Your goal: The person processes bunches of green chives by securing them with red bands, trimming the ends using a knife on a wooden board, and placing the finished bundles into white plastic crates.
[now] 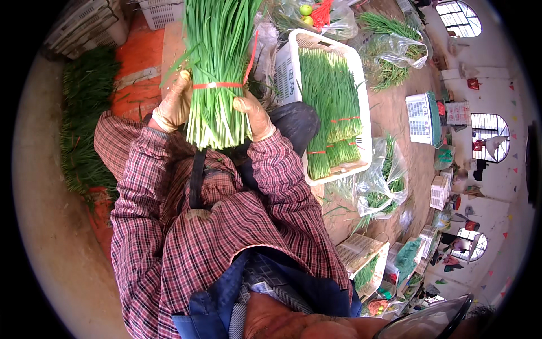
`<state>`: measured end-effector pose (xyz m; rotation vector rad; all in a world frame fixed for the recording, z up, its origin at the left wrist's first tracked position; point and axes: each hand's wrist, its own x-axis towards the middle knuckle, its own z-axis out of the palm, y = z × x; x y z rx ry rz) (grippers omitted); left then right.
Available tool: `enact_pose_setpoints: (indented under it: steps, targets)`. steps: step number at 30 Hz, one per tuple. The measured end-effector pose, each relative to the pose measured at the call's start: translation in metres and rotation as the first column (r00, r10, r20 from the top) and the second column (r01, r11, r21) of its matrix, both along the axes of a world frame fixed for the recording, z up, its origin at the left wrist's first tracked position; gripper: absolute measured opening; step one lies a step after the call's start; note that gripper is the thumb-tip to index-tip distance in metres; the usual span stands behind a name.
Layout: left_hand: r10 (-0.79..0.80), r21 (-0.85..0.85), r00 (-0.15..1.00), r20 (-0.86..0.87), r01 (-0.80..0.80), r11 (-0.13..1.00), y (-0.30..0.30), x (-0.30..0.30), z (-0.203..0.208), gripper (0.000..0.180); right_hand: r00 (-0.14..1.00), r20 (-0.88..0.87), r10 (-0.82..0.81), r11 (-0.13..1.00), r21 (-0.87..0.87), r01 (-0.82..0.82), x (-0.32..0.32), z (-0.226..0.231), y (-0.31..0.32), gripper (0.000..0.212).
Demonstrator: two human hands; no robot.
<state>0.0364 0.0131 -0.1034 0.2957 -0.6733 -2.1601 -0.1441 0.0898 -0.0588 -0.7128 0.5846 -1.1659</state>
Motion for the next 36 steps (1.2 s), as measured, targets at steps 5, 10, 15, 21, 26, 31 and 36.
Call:
enact_pose_setpoints:
  steps: [5,10,15,21,26,31,36]
  targets:
    - [0.009,-0.005,0.996,-0.084,-0.009,1.000,0.003,-0.013,0.019,0.061,0.990,-0.132,0.047,0.997,-0.059,-0.055,-0.012,-0.005,0.003,0.069]
    - [0.119,0.167,0.993,-0.020,-0.114,0.979,0.002,-0.014,0.005,0.049,0.690,-0.674,-0.263,0.965,-0.170,0.202,-0.030,0.006,0.009,0.048]
    - [0.155,0.152,0.988,-0.002,-0.152,0.976,0.005,-0.022,0.013,0.044,0.354,-0.768,-0.533,0.846,-0.490,0.209,-0.023,0.023,0.013,0.027]
    - [0.195,0.111,0.981,-0.019,-0.191,0.975,0.010,-0.026,0.016,0.045,0.191,-0.742,-0.643,0.766,-0.622,0.160,-0.014,0.021,0.014,0.018]
    - [0.213,0.116,0.976,-0.034,-0.208,0.971,0.011,-0.026,0.013,0.044,0.142,-0.730,-0.669,0.743,-0.659,0.116,-0.010,0.022,0.012,0.017]
    - [0.260,0.113,0.965,-0.023,-0.256,0.960,0.009,-0.028,0.017,0.042,0.121,-0.766,-0.632,0.774,-0.614,0.155,-0.006,0.030,0.015,0.012]
    - [0.256,0.132,0.966,-0.034,-0.249,0.959,0.009,-0.028,0.024,0.042,0.148,-0.823,-0.548,0.834,-0.525,0.169,-0.004,0.031,0.031,0.014]
